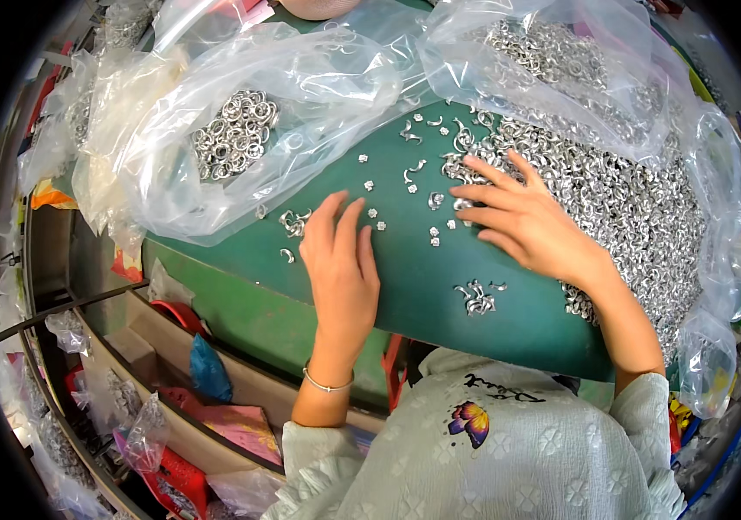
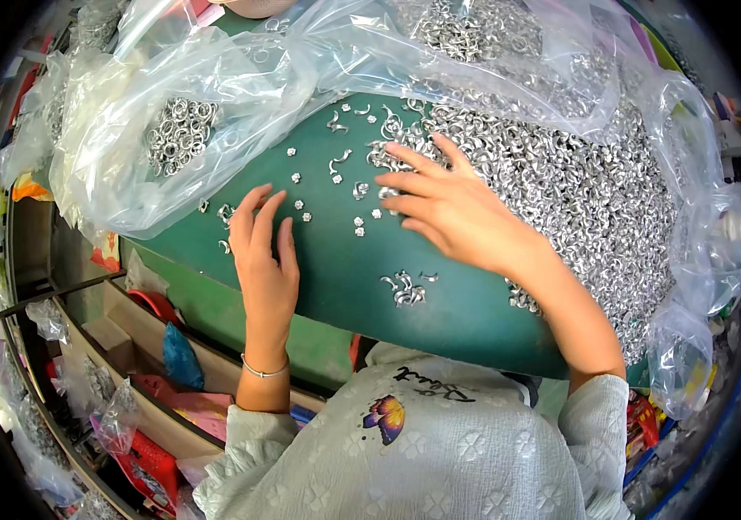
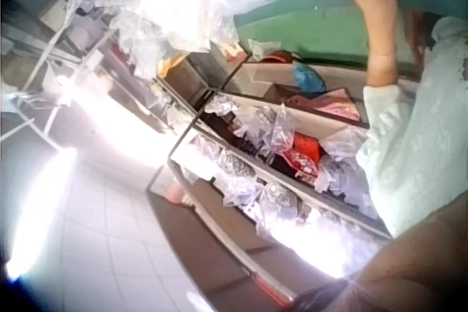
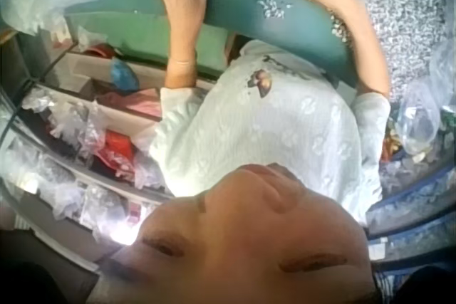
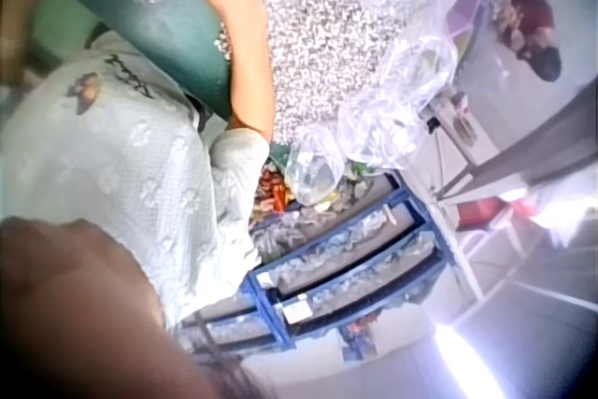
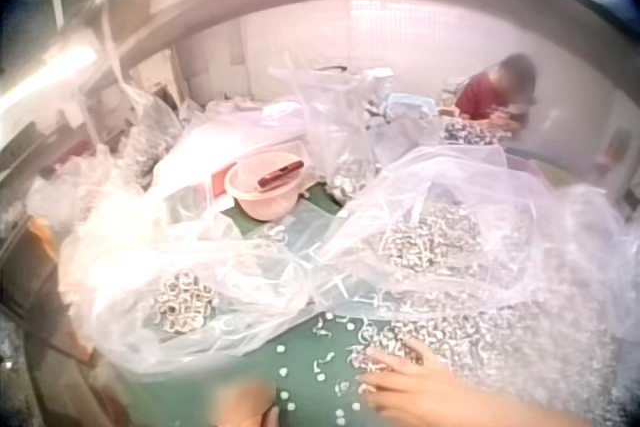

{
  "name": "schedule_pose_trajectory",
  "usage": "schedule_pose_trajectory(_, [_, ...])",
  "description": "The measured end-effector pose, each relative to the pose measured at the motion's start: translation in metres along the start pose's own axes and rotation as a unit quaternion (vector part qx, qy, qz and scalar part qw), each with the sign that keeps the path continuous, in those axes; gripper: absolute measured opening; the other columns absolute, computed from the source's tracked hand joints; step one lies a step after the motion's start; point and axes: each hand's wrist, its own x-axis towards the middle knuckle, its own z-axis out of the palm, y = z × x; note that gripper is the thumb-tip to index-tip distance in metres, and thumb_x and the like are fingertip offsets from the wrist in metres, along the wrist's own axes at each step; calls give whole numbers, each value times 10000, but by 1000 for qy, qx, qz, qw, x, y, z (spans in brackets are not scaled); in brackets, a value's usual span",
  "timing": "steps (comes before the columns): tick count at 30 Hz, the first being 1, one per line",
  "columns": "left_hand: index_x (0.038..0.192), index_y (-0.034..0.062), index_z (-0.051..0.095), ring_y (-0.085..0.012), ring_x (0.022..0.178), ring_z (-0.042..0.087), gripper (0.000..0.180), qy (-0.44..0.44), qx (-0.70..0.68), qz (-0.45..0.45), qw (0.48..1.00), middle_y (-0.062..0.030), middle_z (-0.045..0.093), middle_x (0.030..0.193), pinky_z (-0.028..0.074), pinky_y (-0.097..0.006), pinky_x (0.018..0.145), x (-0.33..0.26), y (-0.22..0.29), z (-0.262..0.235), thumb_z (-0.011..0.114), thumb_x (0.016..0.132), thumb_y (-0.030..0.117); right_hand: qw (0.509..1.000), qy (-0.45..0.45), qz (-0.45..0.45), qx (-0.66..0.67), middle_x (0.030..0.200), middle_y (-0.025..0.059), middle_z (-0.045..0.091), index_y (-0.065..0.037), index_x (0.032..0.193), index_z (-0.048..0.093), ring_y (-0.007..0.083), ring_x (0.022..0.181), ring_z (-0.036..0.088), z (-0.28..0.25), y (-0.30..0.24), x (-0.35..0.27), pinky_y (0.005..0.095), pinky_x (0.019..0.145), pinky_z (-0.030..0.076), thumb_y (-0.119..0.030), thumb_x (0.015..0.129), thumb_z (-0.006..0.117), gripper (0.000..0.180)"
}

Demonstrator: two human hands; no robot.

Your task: The person sorts small metal components by hand on a green workbench, moving them into different piles and containers.

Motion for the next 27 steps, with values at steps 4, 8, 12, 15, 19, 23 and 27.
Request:
schedule_pose_trajectory(4, [1171, 6, 591, -324, 1104, 522, 332, -11, 4, 18, 1000, -136, 546, 1221, 395, -411, 954, 23, -1, 8, 575, 847, -67, 988, 132, 72, -45, 1114, 65, 592, -64, 1025, 640, 274, 1242, 472, 0, 11, -1, 493, 1076, 317, -87, 800, 687, 231])
schedule_pose_trajectory(8, [1163, 11, 584, -318, 1060, 519, 328, -81, -21, 50, 995, -130, 539, 1171, 402, -412, 913, 32, -3, 21, 579, 843, -57, 974, 207, 94, -15, 1094, 93, 583, -45, 1028, 632, 285, 1100, 514, 13, 7, 32, 423, 964, 376, -83, 793, 685, 243])
schedule_pose_trajectory(12, [1150, 28, 589, -299, 1019, 521, 320, -89, 15, 90, 992, -114, 542, 1137, 400, -392, 845, 44, 10, 22, 602, 836, -32, 975, 216, 52, -30, 1083, 78, 598, -42, 990, 657, 264, 1096, 518, 27, 12, 57, 391, 930, 388, -75, 793, 676, 201])
schedule_pose_trajectory(15, [1056, 32, 618, -273, 969, 529, 227, -90, 51, 141, 985, -88, 564, 1056, 387, -377, 792, 62, 10, 30, 628, 831, 0, 981, 183, 35, -49, 1029, 62, 619, -43, 909, 686, 246, 1061, 528, 36, 15, 62, 380, 920, 389, -71, 794, 666, 120])
schedule_pose_trajectory(19, [934, 28, 618, -260, 877, 541, 120, -131, 44, 140, 980, -77, 571, 932, 374, -363, 761, 62, -2, 32, 646, 818, 9, 990, 111, 88, 21, 1034, 84, 625, -42, 926, 673, 257, 1055, 550, 17, 4, 58, 389, 889, 424, -76, 793, 666, 138])
schedule_pose_trajectory(23, [891, 29, 606, -266, 834, 545, 105, -93, 19, 103, 990, -84, 563, 880, 373, -360, 741, 58, 1, 24, 658, 804, 4, 974, 185, 88, 92, 1044, 87, 606, -44, 966, 633, 277, 1051, 540, 31, 15, 85, 388, 896, 416, -71, 814, 643, 155])
schedule_pose_trajectory(27, [887, 30, 596, -272, 835, 546, 125, -109, -8, 92, 990, -93, 557, 878, 377, -365, 722, 43, 10, 6, 661, 789, -14, 987, 137, 71, -55, 1023, 76, 592, -49, 948, 638, 268, 1025, 540, 40, 24, 94, 394, 876, 416, -83, 830, 625, 123])
